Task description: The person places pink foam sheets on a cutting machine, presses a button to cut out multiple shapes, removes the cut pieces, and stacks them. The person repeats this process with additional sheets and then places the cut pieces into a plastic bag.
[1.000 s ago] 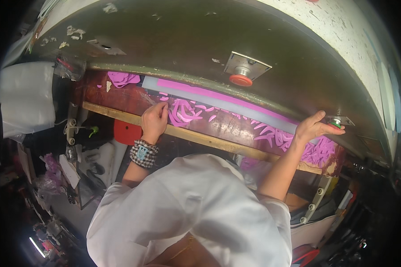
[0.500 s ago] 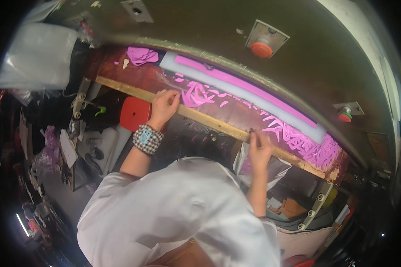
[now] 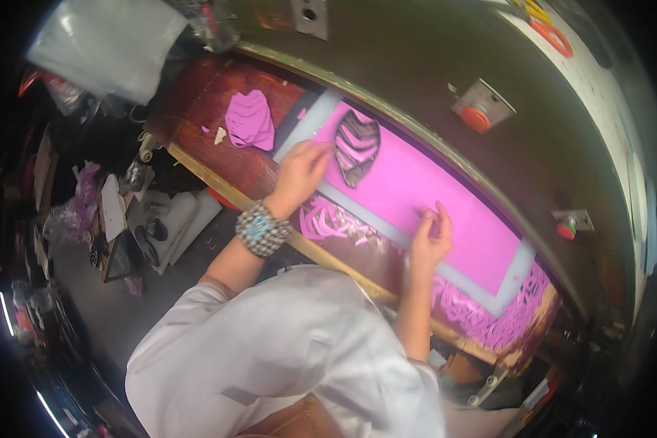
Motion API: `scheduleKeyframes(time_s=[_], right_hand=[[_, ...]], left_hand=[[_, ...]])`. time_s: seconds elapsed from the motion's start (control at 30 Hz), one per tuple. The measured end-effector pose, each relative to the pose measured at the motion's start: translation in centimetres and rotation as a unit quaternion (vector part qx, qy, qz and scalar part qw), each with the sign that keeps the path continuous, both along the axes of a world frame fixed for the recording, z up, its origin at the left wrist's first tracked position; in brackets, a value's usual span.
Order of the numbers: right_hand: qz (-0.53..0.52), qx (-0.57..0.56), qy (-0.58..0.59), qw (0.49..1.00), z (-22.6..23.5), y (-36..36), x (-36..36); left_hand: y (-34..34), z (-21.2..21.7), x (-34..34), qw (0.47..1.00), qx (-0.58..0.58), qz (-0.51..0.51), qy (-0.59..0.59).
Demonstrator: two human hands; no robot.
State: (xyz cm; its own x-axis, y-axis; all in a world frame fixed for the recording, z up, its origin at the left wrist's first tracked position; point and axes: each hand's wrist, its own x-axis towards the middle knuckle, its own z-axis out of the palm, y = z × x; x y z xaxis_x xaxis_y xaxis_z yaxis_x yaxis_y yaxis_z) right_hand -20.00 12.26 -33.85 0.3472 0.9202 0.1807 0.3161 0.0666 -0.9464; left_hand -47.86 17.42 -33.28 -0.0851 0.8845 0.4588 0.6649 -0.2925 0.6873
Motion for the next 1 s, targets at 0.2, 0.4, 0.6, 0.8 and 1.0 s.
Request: scheduleKeyframes(time_s=[0.2, 0.4, 0.6, 0.8, 1.0], right_hand=[[0.039, -0.060, -0.173, 0.982, -5.4, 1.0, -1.0], [0.113, 0.045, -0.247, 0.961, -5.8, 1.3, 0.5], [0.112, 0.023, -0.307, 0.945, -4.5, 1.9, 0.4], [0.066, -0.074, -0.096, 0.990, -2.7, 0.9, -3.2], [0.189, -0.004, -0.245, 0.951, -1.8, 2.4, -11.8]], left_hand=[[0.9, -2.7, 2.9, 0.978, -0.005, -0.072, 0.198], [3.3, -5.4, 3.2, 0.991, -0.062, -0.115, 0.018], [3.7, -2.5, 3.5, 0.947, -0.169, -0.139, -0.237], [-3.1, 0.5, -2.9, 0.844, -0.246, -0.477, -0.003], [-5.2, -1.6, -4.3, 0.973, -0.169, -0.132, -0.090]])
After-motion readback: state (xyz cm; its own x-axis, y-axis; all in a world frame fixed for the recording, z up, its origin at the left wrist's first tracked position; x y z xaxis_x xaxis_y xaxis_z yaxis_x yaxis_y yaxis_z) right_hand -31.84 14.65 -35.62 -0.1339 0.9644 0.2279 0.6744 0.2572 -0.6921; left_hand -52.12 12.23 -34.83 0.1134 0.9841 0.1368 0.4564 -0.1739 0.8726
